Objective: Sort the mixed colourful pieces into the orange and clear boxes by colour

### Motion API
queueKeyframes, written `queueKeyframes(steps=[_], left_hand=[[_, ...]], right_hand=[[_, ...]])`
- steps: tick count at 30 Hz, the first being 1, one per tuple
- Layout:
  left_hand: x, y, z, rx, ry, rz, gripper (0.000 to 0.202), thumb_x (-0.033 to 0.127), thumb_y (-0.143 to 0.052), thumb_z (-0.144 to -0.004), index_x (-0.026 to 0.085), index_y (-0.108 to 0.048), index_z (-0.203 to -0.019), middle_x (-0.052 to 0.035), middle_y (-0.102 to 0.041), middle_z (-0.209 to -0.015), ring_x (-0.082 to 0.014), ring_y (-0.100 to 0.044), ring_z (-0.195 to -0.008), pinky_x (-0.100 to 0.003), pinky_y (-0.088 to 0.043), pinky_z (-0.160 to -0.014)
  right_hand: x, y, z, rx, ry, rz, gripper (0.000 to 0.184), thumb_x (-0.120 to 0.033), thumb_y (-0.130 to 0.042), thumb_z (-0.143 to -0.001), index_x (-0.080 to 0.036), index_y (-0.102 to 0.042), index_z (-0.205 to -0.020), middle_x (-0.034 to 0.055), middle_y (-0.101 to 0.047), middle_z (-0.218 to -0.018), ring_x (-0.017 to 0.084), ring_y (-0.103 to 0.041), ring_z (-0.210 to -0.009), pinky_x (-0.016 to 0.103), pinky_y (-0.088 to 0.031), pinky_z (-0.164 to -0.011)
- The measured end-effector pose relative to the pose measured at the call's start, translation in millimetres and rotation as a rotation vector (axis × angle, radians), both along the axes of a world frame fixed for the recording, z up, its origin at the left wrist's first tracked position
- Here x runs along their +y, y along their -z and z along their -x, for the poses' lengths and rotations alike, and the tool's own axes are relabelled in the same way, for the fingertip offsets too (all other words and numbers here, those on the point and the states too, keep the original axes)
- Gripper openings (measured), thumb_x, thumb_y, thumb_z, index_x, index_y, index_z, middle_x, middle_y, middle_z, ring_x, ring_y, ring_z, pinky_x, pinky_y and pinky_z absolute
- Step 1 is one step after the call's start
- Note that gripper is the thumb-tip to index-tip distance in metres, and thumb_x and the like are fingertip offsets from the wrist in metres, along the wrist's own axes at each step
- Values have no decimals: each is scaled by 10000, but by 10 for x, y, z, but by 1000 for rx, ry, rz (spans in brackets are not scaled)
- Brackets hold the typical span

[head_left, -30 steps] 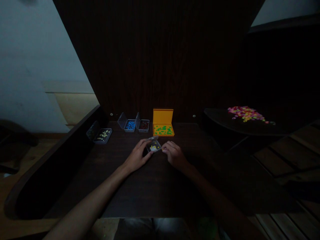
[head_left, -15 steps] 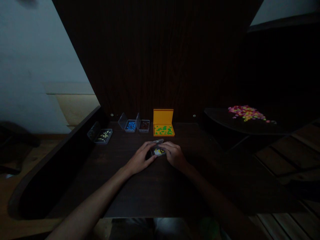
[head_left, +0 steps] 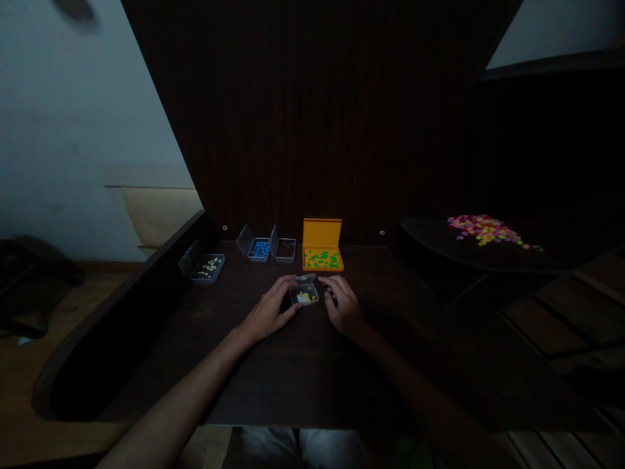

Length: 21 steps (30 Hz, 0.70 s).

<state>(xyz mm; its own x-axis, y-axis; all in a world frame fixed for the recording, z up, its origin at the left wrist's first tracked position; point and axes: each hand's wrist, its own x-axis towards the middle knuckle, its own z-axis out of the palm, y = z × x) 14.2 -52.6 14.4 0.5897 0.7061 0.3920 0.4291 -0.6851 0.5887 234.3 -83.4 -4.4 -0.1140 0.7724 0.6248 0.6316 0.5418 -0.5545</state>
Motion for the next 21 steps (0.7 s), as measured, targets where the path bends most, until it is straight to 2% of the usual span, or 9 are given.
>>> queueKeyframes(steps=[10, 21], left_hand=[[97, -34, 107, 47, -68, -40, 157, 259, -514, -898, 210, -463, -1037, -138, -525, -1305, -251, -553, -1209, -427, -476, -1011], [232, -39, 291, 109, -171, -64, 142, 291, -493, -872, 221, -416, -970, -95, -551, -1153, -223, -594, -1006, -383, -499, -879]], right_hand=[[-31, 51, -23, -58, -17, 69, 458, -42, -441, -820, -201, -555, -1234, 109, -583, -1091, 238, -555, -997, 423, -510, -906], [-16, 83, -62, -76, -32, 93, 439, -55, -471, -806, -218, -565, -1203, 95, -577, -1076, 241, -548, -993, 429, -512, -898]])
